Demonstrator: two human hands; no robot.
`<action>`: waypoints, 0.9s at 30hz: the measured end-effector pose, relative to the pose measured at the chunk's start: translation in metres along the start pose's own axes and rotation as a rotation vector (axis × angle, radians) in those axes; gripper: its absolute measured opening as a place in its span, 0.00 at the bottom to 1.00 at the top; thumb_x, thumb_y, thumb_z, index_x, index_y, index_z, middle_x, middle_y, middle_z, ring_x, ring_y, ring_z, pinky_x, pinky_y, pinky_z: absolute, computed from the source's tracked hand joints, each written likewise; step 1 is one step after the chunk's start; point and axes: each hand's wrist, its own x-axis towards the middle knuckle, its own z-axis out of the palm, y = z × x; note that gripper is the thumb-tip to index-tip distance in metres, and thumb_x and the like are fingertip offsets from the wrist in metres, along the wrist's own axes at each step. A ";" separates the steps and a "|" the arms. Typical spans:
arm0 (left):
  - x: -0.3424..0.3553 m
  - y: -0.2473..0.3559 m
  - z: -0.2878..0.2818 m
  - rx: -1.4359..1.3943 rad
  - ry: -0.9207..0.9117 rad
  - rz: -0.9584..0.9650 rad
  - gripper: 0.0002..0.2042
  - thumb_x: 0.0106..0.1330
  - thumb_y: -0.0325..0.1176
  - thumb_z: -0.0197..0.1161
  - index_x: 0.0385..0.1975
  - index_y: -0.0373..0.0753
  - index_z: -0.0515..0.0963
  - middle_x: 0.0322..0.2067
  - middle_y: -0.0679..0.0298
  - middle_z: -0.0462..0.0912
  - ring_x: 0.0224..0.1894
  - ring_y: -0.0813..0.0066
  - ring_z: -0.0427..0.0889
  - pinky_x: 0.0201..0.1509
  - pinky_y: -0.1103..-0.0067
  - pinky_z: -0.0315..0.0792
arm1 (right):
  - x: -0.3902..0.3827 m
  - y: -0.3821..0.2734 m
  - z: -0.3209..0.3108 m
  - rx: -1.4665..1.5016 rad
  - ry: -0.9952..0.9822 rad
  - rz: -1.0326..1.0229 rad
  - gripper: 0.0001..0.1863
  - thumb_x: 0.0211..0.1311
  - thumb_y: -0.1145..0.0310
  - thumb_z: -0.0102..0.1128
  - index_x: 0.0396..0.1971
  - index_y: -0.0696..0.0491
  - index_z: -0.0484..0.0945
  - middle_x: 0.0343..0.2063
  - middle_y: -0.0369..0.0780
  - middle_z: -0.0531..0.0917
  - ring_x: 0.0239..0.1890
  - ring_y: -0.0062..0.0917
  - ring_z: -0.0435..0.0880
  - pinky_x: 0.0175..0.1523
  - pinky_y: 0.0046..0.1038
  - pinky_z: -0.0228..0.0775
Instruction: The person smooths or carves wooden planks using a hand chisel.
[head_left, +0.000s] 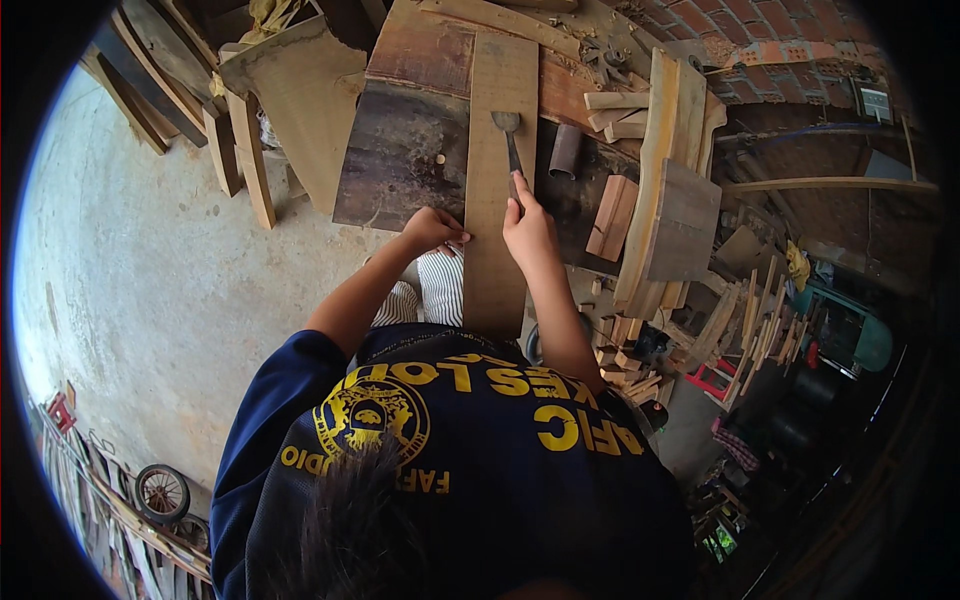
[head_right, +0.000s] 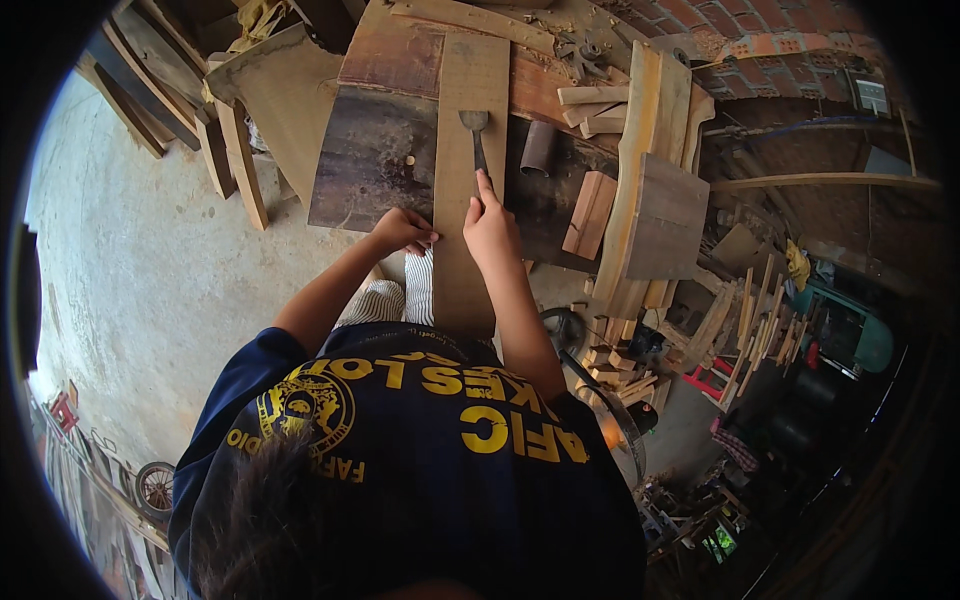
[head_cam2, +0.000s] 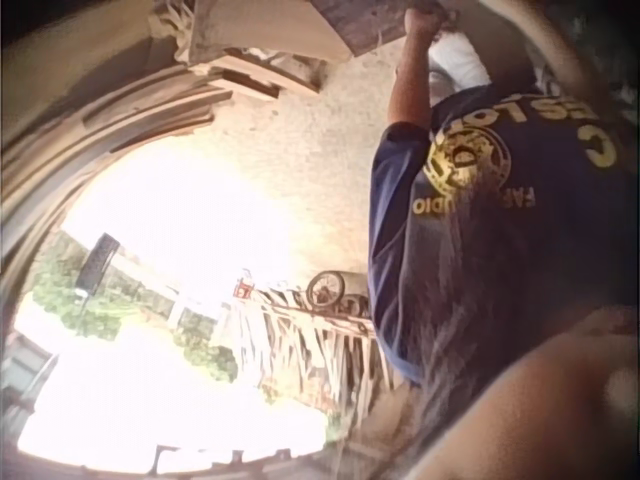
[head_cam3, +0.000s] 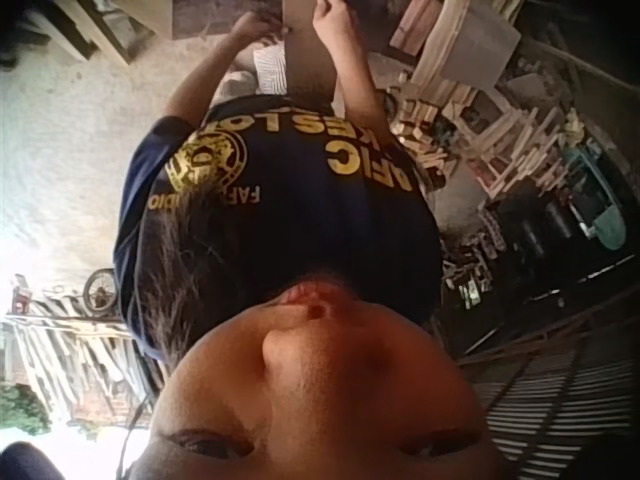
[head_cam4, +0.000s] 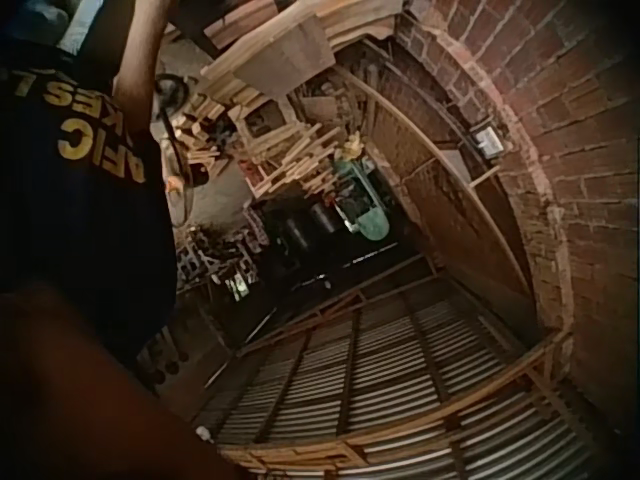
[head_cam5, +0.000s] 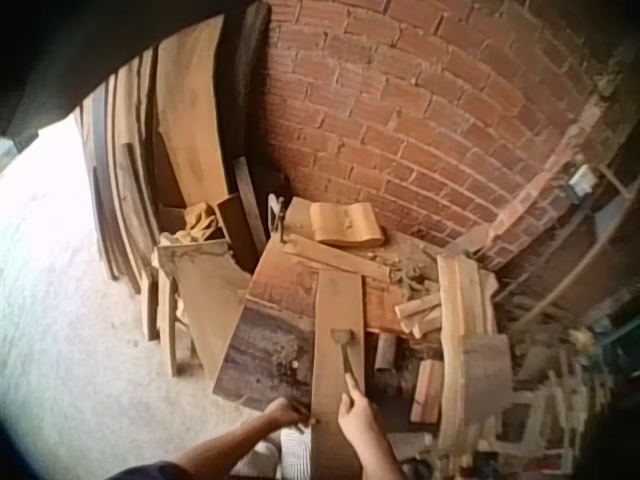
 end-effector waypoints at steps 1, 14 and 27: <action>0.001 0.000 0.002 -0.018 0.001 0.012 0.12 0.51 0.32 0.72 0.30 0.31 0.81 0.25 0.57 0.83 0.22 0.70 0.84 0.23 0.80 0.76 | 0.017 -0.004 -0.002 -0.004 0.017 -0.012 0.24 0.62 0.65 0.48 0.60 0.40 0.65 0.39 0.55 0.79 0.43 0.49 0.77 0.46 0.41 0.72; 0.005 -0.002 0.006 -0.041 0.044 0.037 0.12 0.48 0.29 0.73 0.29 0.28 0.81 0.26 0.57 0.83 0.25 0.73 0.83 0.24 0.79 0.79 | 0.126 -0.039 -0.020 0.021 -0.033 -0.058 0.26 0.62 0.63 0.44 0.61 0.45 0.64 0.46 0.51 0.78 0.49 0.45 0.77 0.53 0.38 0.70; 0.002 0.004 0.007 -0.046 0.031 0.062 0.10 0.49 0.27 0.72 0.28 0.28 0.81 0.25 0.58 0.83 0.25 0.73 0.83 0.26 0.79 0.80 | 0.145 -0.035 -0.018 0.064 0.005 -0.082 0.25 0.61 0.63 0.45 0.61 0.44 0.65 0.46 0.52 0.77 0.49 0.45 0.76 0.53 0.39 0.70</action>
